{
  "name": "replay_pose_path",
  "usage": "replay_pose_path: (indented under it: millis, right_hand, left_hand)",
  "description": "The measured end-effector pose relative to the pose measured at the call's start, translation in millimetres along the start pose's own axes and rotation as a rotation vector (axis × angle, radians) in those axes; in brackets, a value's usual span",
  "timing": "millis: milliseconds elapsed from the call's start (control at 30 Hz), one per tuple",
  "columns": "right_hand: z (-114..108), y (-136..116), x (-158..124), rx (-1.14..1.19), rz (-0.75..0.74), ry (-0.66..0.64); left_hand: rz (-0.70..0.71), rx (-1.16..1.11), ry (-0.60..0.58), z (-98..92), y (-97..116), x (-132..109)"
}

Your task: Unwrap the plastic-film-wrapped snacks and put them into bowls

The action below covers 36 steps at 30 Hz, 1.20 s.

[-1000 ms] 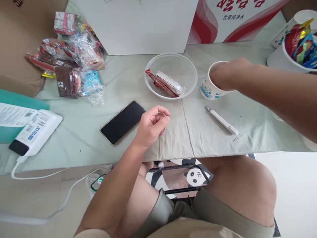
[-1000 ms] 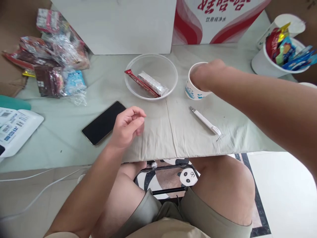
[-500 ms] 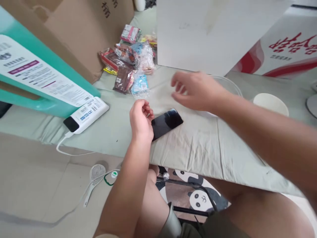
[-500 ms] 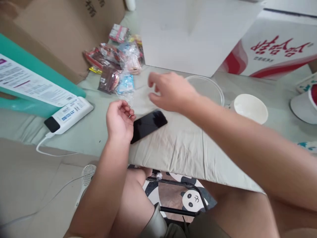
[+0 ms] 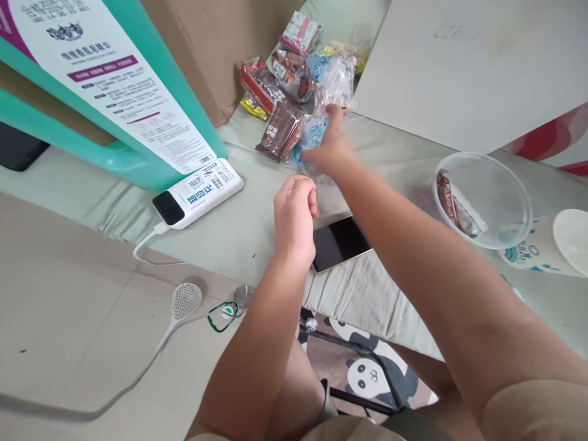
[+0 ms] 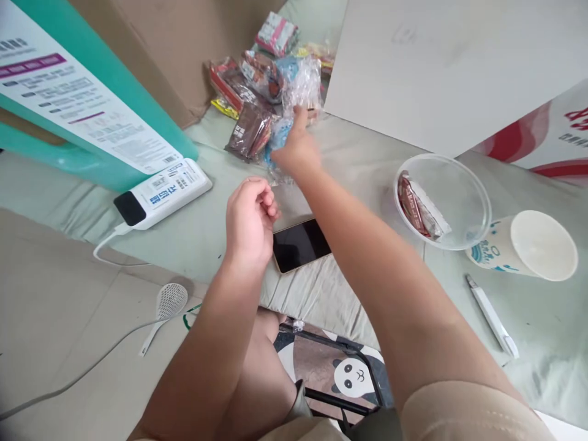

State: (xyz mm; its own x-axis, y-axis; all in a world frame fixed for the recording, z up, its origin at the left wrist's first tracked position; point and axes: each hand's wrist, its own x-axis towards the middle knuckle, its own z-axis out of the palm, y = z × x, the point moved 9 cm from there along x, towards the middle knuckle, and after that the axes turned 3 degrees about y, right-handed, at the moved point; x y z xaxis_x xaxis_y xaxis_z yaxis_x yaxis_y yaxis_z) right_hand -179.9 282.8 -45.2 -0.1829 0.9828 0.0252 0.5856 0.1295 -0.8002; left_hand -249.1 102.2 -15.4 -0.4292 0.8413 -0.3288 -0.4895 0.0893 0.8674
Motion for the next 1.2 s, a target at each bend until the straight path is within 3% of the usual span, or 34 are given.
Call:
replay_pose_path:
  millis: [100, 233, 400, 467, 533, 600, 633, 700, 767, 867, 967, 1100, 1200]
  right_hand:
    - [-18.1, -7.6, -20.2, -0.011, 0.001, -0.012]
    - [-45.9, 10.0, -53.9, 0.001, 0.054, 0.003]
    - [-105.6, 17.8, -137.2, 0.043, -0.134, 0.065]
    - [-134.1, 19.3, -183.0, 0.107, -0.141, 0.146]
    - [-155.3, 22.7, -227.3, 0.172, -0.120, 0.193]
    - [-169.3, 33.4, -264.3, 0.219, -0.077, 0.186]
    - [-175.9, 42.3, -279.7, 0.243, -0.055, 0.176]
    - [-191.1, 66.4, -305.4, 0.304, -0.029, 0.165]
    - [-209.3, 92.7, -325.9, 0.349, -0.049, 0.172]
    - [-232.3, 112.7, -349.9, 0.186, -0.215, 0.191]
    - [-234.6, 104.9, -362.8, -0.077, -0.406, 0.149]
    - [-234.4, 83.6, -350.2, -0.101, -0.495, 0.104]
    - [-238.6, 84.0, -323.4, 0.013, -0.366, 0.108]
  left_hand:
    - [-0.015, -0.044, -0.012, 3.9, 0.0, 0.2]
    - [-0.003, -0.064, -0.022, 9.4, -0.1, -0.5]
    - [0.032, 0.045, 0.023, 14.0, -6.6, -6.8]
    - [-0.057, 0.080, -0.145, 35.4, -22.8, -17.2]
    - [-0.114, 0.128, -0.442, 67.8, -40.3, -39.2]
    - [-0.078, 0.191, -0.710, 95.2, -54.2, -67.8]
    - [-0.037, 0.220, -0.790, 104.3, -60.2, -80.3]
    - [0.011, 0.264, -0.859, 115.8, -74.4, -98.9]
    - [-0.026, 0.280, -0.856, 121.4, -92.1, -110.5]
    - [-0.200, 0.256, -0.862, 127.2, -120.6, -125.2]
    - [-0.284, 0.280, -0.874, 132.1, -138.4, -134.9]
    - [-0.147, 0.429, -0.902, 140.8, -145.5, -137.2]
    - [0.007, 0.489, -0.911, 146.9, -144.0, -133.2]
